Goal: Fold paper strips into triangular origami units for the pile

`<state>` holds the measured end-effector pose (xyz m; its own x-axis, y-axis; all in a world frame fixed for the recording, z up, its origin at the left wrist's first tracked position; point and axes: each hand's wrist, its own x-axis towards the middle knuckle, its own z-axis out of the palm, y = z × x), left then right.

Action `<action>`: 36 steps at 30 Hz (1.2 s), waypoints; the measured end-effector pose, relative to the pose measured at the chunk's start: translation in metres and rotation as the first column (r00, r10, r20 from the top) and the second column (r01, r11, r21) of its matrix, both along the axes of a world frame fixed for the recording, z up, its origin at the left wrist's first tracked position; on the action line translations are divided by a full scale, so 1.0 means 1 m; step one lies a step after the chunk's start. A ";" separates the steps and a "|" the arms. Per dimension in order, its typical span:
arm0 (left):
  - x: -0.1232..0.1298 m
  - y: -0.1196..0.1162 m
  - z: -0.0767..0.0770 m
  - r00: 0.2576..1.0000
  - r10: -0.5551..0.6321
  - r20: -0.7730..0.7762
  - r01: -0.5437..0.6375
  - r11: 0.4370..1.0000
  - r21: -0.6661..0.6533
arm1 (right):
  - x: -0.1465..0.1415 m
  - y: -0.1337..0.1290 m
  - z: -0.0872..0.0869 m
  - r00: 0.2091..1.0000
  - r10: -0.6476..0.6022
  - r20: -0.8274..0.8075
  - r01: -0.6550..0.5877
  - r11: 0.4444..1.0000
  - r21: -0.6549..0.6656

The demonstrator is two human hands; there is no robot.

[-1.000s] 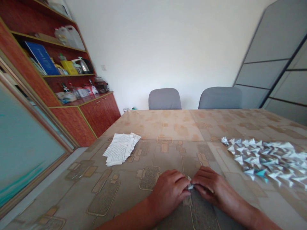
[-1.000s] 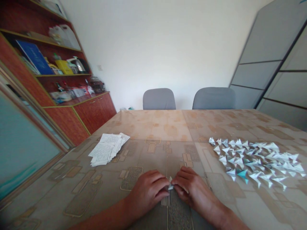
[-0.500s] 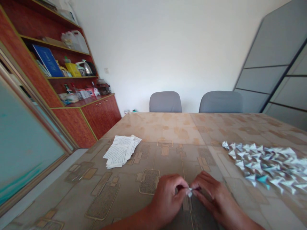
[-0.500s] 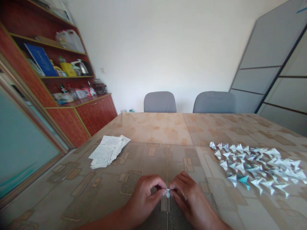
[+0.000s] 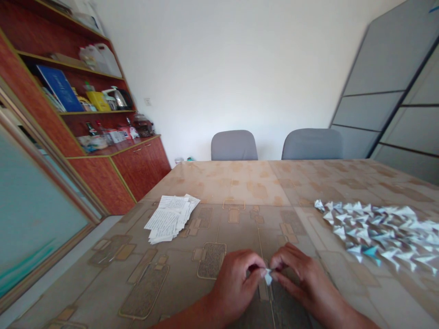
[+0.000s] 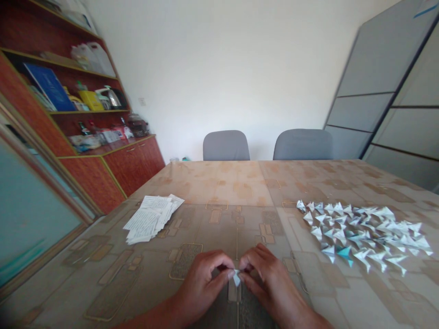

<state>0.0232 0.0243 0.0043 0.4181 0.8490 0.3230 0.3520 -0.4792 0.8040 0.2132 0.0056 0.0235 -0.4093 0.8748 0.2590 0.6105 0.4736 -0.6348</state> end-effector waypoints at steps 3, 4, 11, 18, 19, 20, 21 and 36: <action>0.002 0.000 -0.001 1.000 0.006 0.008 -0.005 0.993 -0.114 | -0.003 -0.002 0.000 1.000 0.015 -0.008 -0.015 0.999 -0.029; 0.002 0.000 -0.001 1.000 0.004 0.013 -0.002 0.988 -0.152 | -0.003 -0.002 -0.001 1.000 0.003 -0.012 -0.004 0.998 -0.057; 0.002 0.001 0.004 0.997 -0.032 0.068 0.042 0.988 -0.149 | 0.000 0.000 -0.006 0.992 -0.066 -0.105 0.043 0.979 -0.201; 0.001 0.002 0.006 0.996 -0.009 0.092 0.023 0.989 -0.146 | -0.004 -0.003 0.004 0.994 0.021 -0.105 -0.028 0.998 -0.060; 0.001 0.002 0.005 0.992 -0.026 0.124 0.051 0.979 -0.199 | -0.005 -0.004 0.005 0.994 0.040 -0.101 -0.044 0.998 -0.038; 0.002 0.003 0.003 0.985 -0.044 0.169 0.088 0.961 -0.264 | -0.005 -0.004 0.006 0.994 0.050 -0.099 -0.052 0.998 -0.024; 0.002 0.004 0.001 0.974 -0.055 0.220 0.127 0.935 -0.331 | -0.005 -0.004 0.006 0.994 0.044 -0.099 -0.046 0.999 -0.020; 0.006 0.007 0.002 0.945 0.015 0.325 0.149 0.869 -0.472 | -0.006 -0.003 -0.005 0.970 -0.116 -0.216 0.051 0.957 -0.286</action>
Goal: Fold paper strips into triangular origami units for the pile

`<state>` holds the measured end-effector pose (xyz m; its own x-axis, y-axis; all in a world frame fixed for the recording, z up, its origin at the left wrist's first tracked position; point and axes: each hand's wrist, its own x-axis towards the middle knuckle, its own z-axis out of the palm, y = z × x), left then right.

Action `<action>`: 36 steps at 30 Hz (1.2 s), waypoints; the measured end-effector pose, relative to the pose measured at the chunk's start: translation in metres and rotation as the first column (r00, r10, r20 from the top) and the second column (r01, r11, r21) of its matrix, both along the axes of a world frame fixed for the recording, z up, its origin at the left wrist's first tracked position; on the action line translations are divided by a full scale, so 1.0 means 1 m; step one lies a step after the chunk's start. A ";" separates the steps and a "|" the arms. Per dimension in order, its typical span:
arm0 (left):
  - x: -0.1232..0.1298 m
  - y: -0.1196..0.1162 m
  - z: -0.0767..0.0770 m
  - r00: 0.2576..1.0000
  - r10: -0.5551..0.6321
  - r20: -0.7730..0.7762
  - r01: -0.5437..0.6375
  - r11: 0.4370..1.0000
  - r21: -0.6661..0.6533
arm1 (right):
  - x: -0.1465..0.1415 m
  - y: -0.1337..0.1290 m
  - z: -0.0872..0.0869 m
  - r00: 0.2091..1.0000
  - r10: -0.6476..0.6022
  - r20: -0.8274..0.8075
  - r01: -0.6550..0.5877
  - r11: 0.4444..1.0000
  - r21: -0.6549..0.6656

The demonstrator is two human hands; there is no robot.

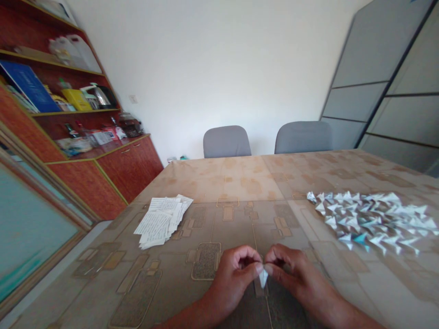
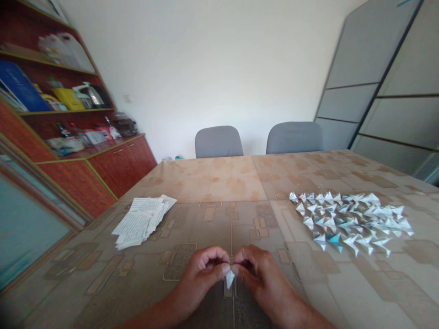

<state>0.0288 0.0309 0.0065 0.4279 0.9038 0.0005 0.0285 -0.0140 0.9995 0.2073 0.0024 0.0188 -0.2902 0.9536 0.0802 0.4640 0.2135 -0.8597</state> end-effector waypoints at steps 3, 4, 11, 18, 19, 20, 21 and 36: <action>0.001 0.002 -0.001 0.998 -0.025 0.063 0.030 0.997 -0.075 | 0.000 0.002 0.001 0.995 -0.029 -0.091 0.023 0.998 -0.065; 0.001 0.003 -0.001 0.996 -0.031 0.089 0.039 0.996 -0.083 | 0.000 0.002 0.000 0.993 -0.046 -0.111 0.038 0.997 -0.074; 0.002 -0.001 -0.002 0.997 0.031 0.064 -0.025 0.995 -0.100 | 0.000 0.004 0.000 0.991 -0.052 -0.126 0.050 0.999 -0.018; 0.002 -0.003 -0.004 0.998 0.060 0.001 -0.060 0.994 -0.089 | 0.000 0.000 0.004 0.999 -0.009 0.032 0.005 0.993 0.117; 0.002 -0.004 -0.005 0.999 0.051 -0.001 -0.051 0.995 -0.090 | 0.000 0.000 0.004 1.000 -0.002 0.022 -0.001 0.994 0.109; 0.003 -0.004 -0.005 0.999 0.042 -0.001 -0.042 0.994 -0.097 | 0.000 0.001 0.003 1.000 0.006 -0.001 -0.006 0.996 0.088; 0.002 -0.004 -0.005 1.000 0.030 0.000 -0.030 0.994 -0.106 | -0.001 0.001 0.001 0.999 0.019 -0.036 -0.017 0.998 0.056; 0.006 -0.006 -0.008 1.000 0.004 0.022 -0.003 0.998 -0.065 | -0.003 0.000 0.008 0.998 0.010 0.056 -0.022 0.973 0.230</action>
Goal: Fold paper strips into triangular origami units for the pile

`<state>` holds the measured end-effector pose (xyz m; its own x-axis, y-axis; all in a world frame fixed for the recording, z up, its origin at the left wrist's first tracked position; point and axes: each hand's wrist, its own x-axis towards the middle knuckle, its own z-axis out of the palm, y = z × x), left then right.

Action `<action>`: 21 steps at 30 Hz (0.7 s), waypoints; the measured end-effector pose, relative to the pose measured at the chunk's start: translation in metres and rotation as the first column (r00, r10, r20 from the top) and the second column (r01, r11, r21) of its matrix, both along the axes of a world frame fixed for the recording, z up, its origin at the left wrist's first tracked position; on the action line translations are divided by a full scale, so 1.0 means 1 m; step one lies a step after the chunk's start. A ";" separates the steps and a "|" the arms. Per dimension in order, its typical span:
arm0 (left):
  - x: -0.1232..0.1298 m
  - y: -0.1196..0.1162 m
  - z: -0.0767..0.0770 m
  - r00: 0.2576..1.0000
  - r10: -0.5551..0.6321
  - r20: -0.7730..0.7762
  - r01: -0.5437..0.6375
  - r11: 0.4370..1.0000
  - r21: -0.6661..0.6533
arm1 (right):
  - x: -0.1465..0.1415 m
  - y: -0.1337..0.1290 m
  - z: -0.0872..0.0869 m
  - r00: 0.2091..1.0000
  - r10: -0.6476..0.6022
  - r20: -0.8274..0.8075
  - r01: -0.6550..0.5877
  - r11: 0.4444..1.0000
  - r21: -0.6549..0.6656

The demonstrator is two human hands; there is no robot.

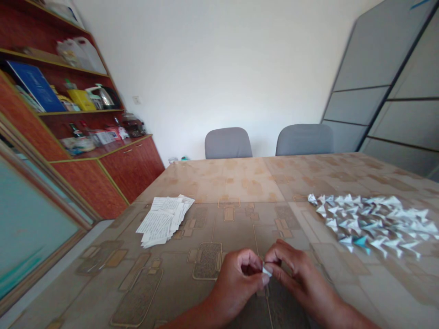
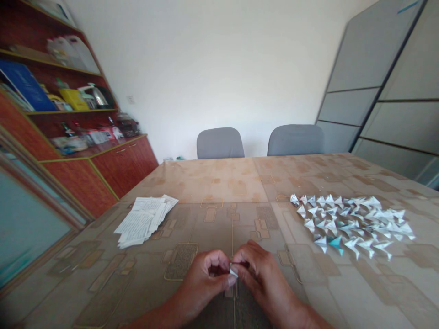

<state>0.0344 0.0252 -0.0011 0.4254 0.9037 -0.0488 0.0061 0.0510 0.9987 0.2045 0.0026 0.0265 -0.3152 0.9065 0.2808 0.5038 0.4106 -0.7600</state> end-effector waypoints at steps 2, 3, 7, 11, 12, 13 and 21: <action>-0.001 0.001 0.000 1.000 -0.011 0.027 0.011 1.000 0.004 | -0.001 0.000 -0.001 1.000 -0.015 -0.011 0.015 1.000 0.001; -0.001 0.002 0.001 0.999 -0.014 0.037 0.014 1.000 0.006 | -0.001 0.001 -0.001 0.999 -0.024 -0.022 0.024 1.000 0.000; -0.002 0.004 -0.001 0.997 -0.021 0.081 0.022 1.000 -0.018 | -0.002 0.003 -0.003 0.996 -0.044 -0.082 0.043 0.999 -0.017; -0.003 0.005 -0.002 0.989 -0.007 0.147 0.017 0.998 -0.064 | 0.002 0.006 -0.004 0.990 -0.031 -0.136 0.020 0.997 -0.077; -0.003 0.005 -0.001 0.986 0.005 0.169 0.010 0.996 -0.090 | 0.004 0.006 -0.004 0.989 -0.023 -0.149 0.009 0.996 -0.092; -0.004 0.005 0.001 0.981 0.022 0.191 0.001 0.993 -0.122 | 0.006 0.007 -0.004 0.987 -0.021 -0.161 0.004 0.994 -0.106; -0.007 0.004 0.010 0.946 0.087 0.312 -0.018 0.975 -0.220 | 0.004 0.007 -0.003 0.945 0.068 -0.321 -0.144 0.965 -0.219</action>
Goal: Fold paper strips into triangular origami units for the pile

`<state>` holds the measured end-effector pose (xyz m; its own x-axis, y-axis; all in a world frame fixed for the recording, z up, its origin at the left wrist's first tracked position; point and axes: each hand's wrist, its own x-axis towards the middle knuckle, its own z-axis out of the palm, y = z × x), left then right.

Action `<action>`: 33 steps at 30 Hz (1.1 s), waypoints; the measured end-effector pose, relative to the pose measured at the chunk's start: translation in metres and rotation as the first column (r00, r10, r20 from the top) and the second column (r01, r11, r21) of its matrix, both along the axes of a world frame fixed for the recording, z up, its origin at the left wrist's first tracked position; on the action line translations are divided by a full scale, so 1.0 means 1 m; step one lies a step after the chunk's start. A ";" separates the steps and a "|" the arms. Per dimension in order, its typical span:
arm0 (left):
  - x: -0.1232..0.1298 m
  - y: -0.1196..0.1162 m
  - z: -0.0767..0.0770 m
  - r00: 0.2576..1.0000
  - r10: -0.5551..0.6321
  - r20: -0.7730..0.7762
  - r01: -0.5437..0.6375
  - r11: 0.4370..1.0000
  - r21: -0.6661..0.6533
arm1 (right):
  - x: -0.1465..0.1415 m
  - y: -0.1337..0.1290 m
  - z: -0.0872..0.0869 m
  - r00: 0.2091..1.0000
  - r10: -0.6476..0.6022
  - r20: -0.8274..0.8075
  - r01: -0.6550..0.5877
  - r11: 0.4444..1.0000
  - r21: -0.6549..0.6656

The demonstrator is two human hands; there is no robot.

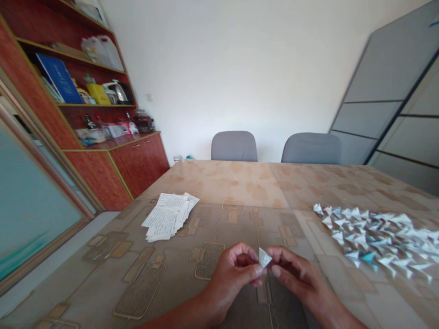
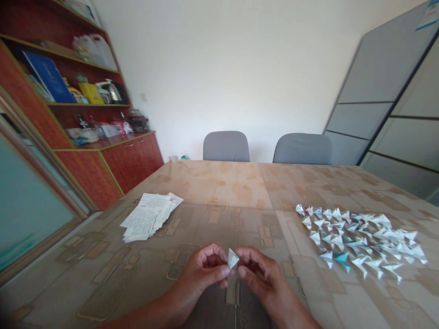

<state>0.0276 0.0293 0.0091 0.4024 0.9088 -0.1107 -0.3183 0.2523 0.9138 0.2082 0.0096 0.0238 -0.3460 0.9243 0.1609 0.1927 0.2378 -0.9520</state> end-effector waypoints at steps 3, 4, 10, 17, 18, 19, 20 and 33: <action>0.000 -0.001 -0.002 1.000 -0.003 -0.025 0.004 0.999 0.032 | -0.003 -0.001 0.001 0.998 0.049 -0.040 -0.048 0.999 0.015; 0.000 -0.001 -0.003 0.999 -0.003 -0.033 0.004 0.999 0.045 | -0.003 -0.001 0.000 0.999 0.038 -0.037 -0.037 0.999 0.029; 0.001 -0.003 -0.004 0.997 -0.037 -0.072 0.043 0.996 0.081 | 0.004 0.000 -0.004 0.996 -0.087 0.012 0.085 0.987 0.138; 0.000 -0.006 -0.004 0.991 -0.104 -0.089 0.115 0.985 0.128 | 0.001 -0.001 0.000 0.989 -0.132 0.065 0.111 0.959 0.262; 0.000 -0.007 -0.003 0.988 -0.122 -0.091 0.132 0.984 0.122 | 0.001 -0.002 0.001 0.988 -0.126 0.085 0.097 0.953 0.287; 0.000 -0.007 -0.002 0.986 -0.142 -0.088 0.151 0.983 0.109 | 0.002 -0.002 0.003 0.986 -0.125 0.108 0.086 0.946 0.312; -0.001 -0.008 0.000 0.985 -0.154 -0.081 0.161 0.982 0.093 | 0.003 -0.002 0.005 0.983 -0.129 0.131 0.079 0.939 0.334; 0.002 -0.010 -0.005 0.994 -0.108 0.030 0.105 0.990 0.099 | 0.004 -0.004 0.010 0.940 -0.185 0.285 -0.024 0.800 0.599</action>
